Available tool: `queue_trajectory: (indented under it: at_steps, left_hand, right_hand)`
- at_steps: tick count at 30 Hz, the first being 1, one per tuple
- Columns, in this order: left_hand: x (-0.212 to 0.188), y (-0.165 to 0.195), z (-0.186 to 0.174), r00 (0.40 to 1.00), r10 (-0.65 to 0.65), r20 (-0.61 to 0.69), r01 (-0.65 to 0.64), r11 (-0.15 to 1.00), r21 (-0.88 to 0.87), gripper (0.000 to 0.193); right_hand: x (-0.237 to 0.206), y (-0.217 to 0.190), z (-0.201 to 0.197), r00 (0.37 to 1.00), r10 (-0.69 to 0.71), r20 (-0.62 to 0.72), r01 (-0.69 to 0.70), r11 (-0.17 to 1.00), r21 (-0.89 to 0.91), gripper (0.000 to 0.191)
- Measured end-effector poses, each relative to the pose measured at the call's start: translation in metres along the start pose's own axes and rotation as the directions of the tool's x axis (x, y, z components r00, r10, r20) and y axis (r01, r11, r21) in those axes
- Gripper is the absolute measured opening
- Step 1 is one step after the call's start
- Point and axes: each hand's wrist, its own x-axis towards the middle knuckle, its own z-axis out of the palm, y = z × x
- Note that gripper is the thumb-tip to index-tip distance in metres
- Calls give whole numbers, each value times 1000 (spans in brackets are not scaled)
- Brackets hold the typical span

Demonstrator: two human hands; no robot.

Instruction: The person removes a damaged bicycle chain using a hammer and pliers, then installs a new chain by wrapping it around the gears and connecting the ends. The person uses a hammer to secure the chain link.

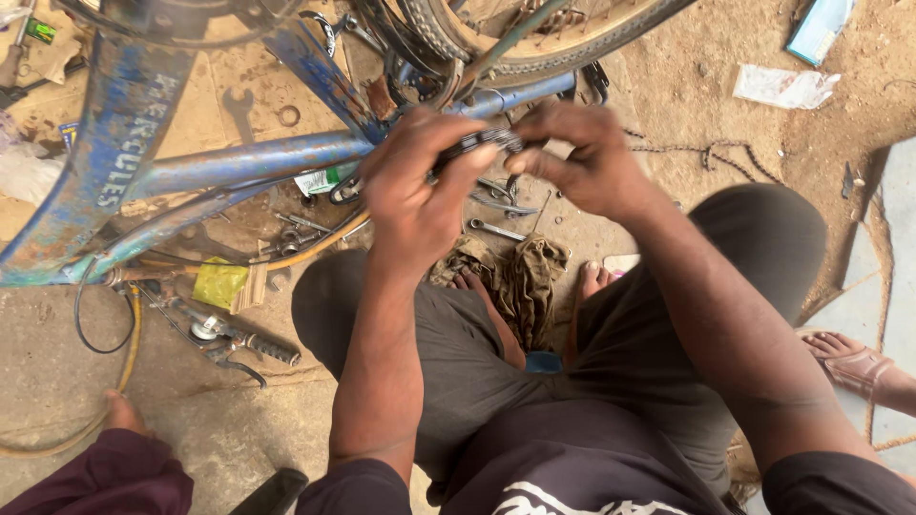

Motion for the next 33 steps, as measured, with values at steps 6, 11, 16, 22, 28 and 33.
queue_trajectory:
  at_steps: [6, 11, 16, 22, 28, 33]
  left_hand:
    - [-6, 15, -27, 944, -149, -296, 107, 983, -152, 18]
    - [2, -1, -29, 922, -116, -369, -54, 906, -419, 17]
    - [8, -12, -31, 929, -231, -290, 101, 910, -401, 18]
    - [-4, -10, -27, 953, -87, -289, 124, 986, 111, 23]
    - [-5, -15, -20, 861, -434, -263, 344, 880, -328, 23]
    - [-1, -32, -8, 785, -606, -126, 431, 682, -591, 26]
  right_hand:
    - [-39, 118, 55, 831, 478, 285, -494, 869, -17, 41]
    - [-94, 217, 90, 597, 755, 272, -435, 589, -681, 25]
    - [-108, 226, 149, 543, 832, 116, -640, 499, -585, 39]
    - [-103, 225, 181, 610, 780, 138, -477, 501, -722, 45]
    - [-98, 239, 177, 490, 857, 162, -591, 463, -661, 31]
    - [-112, 228, 159, 487, 872, 56, -848, 487, -211, 19]
